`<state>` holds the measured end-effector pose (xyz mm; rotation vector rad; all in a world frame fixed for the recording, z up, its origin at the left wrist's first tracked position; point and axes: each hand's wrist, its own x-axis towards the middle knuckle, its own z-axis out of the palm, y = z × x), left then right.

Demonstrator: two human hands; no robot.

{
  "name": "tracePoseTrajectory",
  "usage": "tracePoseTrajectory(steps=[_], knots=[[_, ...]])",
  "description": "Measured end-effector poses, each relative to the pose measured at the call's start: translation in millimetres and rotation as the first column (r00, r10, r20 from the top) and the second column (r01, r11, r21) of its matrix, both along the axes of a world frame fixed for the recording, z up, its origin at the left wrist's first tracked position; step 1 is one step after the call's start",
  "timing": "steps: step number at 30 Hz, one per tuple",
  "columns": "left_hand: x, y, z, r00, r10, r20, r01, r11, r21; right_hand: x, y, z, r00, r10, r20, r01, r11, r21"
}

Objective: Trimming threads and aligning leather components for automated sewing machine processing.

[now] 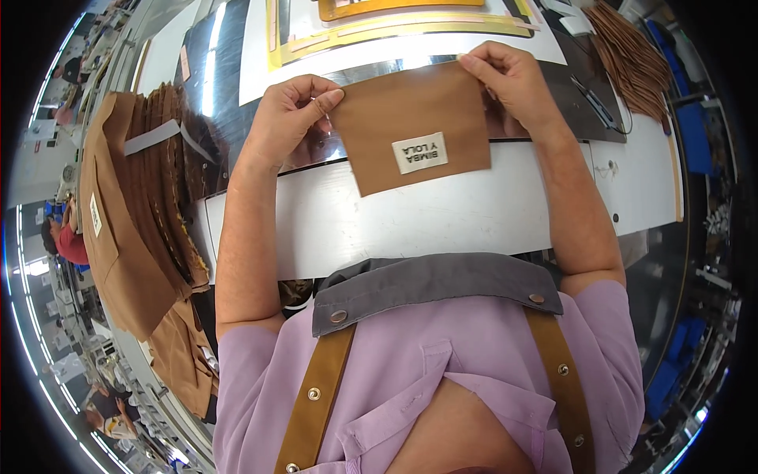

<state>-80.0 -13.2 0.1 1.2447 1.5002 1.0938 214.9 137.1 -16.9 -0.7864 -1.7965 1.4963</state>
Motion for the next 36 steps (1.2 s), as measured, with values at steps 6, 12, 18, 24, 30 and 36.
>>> tracePoseTrajectory(steps=[6, 12, 18, 24, 30, 36], knots=[[8.2, 2.3, -9.1, 0.976, 0.195, 0.096, -0.193, 0.981, -0.029, -0.7, 1.4, 5.1, 0.937, -0.248, 0.246, 0.122, 0.892, 0.436], [25.7, 9.6, -0.9, 0.974, 0.212, -0.074, -0.215, 0.976, -0.035, -39.1, -43.7, 4.4, 0.984, -0.064, 0.164, -0.098, 0.573, 0.814], [33.3, 3.5, -3.1, 0.99, 0.131, -0.046, -0.13, 0.991, 0.009, -46.8, -52.1, -20.4, 0.919, 0.024, 0.392, -0.349, 0.513, 0.785], [45.9, -0.1, -0.8, 0.943, 0.128, -0.307, -0.133, 0.991, 0.005, -44.0, -51.6, -18.5, 0.901, 0.02, 0.433, -0.389, 0.478, 0.787], [56.6, 3.2, -0.4, 0.815, 0.178, -0.551, -0.229, 0.973, -0.025, -45.0, -52.6, -19.6, 0.911, 0.017, 0.413, -0.368, 0.486, 0.792], [61.9, 3.9, -2.2, 0.76, 0.228, -0.608, -0.257, 0.966, 0.04, -43.6, -54.5, -19.9, 0.91, 0.016, 0.413, -0.366, 0.495, 0.788]])
